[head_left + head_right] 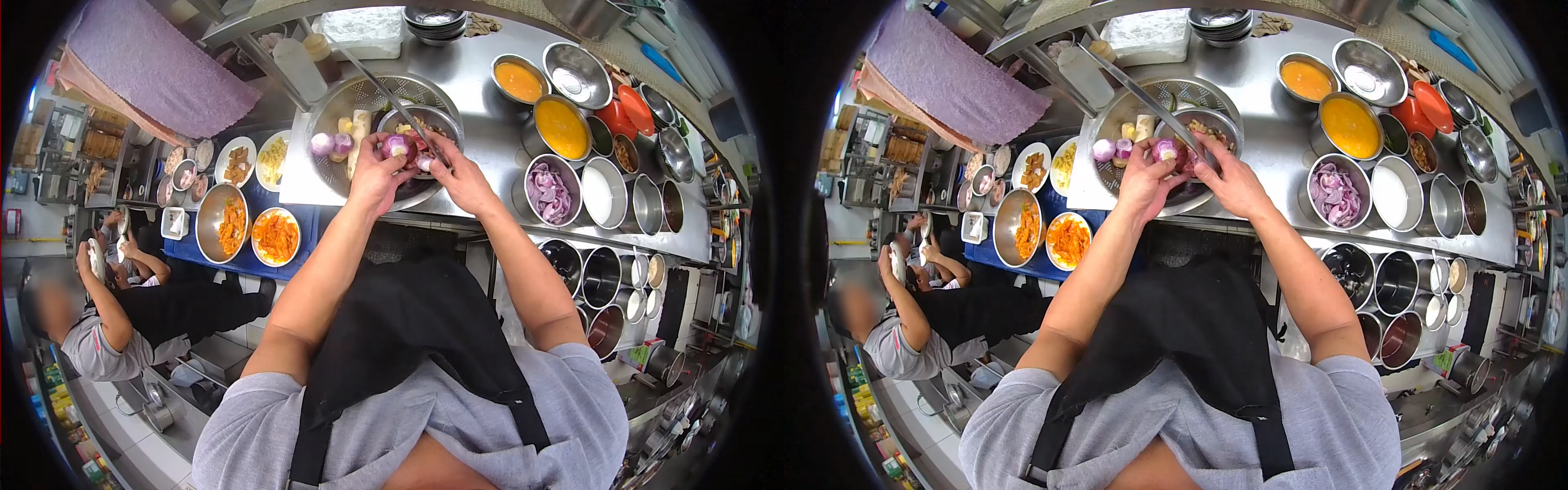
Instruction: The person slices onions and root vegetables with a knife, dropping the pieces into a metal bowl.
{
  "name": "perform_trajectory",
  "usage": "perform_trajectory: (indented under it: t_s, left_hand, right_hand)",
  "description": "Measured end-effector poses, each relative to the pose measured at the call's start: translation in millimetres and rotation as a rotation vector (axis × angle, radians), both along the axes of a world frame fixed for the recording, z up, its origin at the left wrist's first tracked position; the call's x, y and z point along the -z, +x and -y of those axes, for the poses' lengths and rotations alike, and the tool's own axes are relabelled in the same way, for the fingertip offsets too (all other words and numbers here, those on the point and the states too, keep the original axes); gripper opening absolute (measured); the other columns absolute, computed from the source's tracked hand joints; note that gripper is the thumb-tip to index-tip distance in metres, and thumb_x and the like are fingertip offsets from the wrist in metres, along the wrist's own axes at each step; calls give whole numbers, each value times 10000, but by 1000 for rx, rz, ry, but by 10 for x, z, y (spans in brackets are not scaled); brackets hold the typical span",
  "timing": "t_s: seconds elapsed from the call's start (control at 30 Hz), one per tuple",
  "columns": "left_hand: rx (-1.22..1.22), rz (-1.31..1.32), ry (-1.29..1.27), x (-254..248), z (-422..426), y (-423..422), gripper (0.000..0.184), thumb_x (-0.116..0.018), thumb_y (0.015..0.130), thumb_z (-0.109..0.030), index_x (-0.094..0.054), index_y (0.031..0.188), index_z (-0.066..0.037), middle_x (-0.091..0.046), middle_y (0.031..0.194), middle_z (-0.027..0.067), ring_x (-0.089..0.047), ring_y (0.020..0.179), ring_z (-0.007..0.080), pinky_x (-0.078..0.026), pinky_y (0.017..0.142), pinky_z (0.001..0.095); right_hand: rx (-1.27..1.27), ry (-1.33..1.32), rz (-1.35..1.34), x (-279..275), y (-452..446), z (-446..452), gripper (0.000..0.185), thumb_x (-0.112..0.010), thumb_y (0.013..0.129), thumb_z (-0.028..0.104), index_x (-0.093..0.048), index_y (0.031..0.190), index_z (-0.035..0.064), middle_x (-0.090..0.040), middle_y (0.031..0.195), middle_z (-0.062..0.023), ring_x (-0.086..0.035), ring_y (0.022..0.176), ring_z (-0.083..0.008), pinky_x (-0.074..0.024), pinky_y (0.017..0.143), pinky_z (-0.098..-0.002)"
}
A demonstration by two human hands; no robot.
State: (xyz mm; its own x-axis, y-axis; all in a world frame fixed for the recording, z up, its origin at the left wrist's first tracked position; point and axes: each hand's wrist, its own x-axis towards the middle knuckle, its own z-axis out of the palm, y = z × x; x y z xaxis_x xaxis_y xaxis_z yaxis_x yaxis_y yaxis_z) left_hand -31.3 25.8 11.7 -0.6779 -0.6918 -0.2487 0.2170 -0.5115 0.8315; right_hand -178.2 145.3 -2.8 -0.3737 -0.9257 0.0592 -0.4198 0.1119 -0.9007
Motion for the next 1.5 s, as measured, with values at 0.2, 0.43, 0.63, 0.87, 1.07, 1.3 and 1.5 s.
perform_trajectory:
  t_s: [0.2,0.43,0.63,0.87,1.07,1.3,1.5]
  left_hand:
    - [-50,-127,122,39,0,-87,519,-572,897,91,-312,1332,-22,-530,1284,196,-647,1096,312,-579,918,459]
    - [-104,-114,15,57,13,-73,593,-584,948,79,-334,1472,-40,-562,1314,131,-635,1121,264,-579,892,394]
    - [-146,-147,-42,97,68,-21,484,-673,927,19,-516,1381,-43,-606,1288,97,-635,1122,230,-565,921,356]
    - [-81,-208,-94,101,80,68,486,-703,916,-12,-534,1371,-41,-640,1263,85,-642,1119,215,-564,924,348]
    - [-125,-170,-102,96,95,43,455,-708,920,-33,-551,1347,-18,-648,1241,90,-646,1105,205,-563,907,340]
    - [-166,-127,-79,134,111,50,456,-695,924,-5,-543,1354,5,-641,1238,90,-647,1067,189,-561,902,318]
    - [-98,-165,-112,109,-80,46,482,-682,917,31,-515,1369,42,-629,1222,100,-649,1067,203,-583,883,319]
  right_hand:
    - [45,186,-257,-164,75,25,667,-456,989,600,-359,1547,248,-565,1352,-275,-576,1189,-482,-474,979,-531]
    - [57,129,-304,-128,264,-58,649,-404,1015,579,-307,1575,267,-519,1341,-321,-572,1164,-510,-497,934,-543]
    - [37,101,-226,-120,341,-110,629,-390,1029,552,-292,1582,270,-522,1316,-306,-575,1154,-502,-496,928,-538]
    - [-16,162,-154,-192,307,-155,614,-370,1035,545,-303,1579,267,-531,1329,-279,-558,1188,-489,-477,970,-533]
    - [-31,62,-148,-133,328,-127,604,-362,1038,536,-319,1574,260,-552,1328,-281,-538,1230,-477,-455,1014,-522]
    - [-12,98,-173,-113,360,-54,595,-371,1041,516,-321,1575,260,-562,1317,-284,-563,1192,-475,-460,998,-522]
    - [28,34,-160,45,245,119,619,-359,1042,521,-307,1582,223,-586,1277,-294,-579,1158,-472,-456,996,-517]
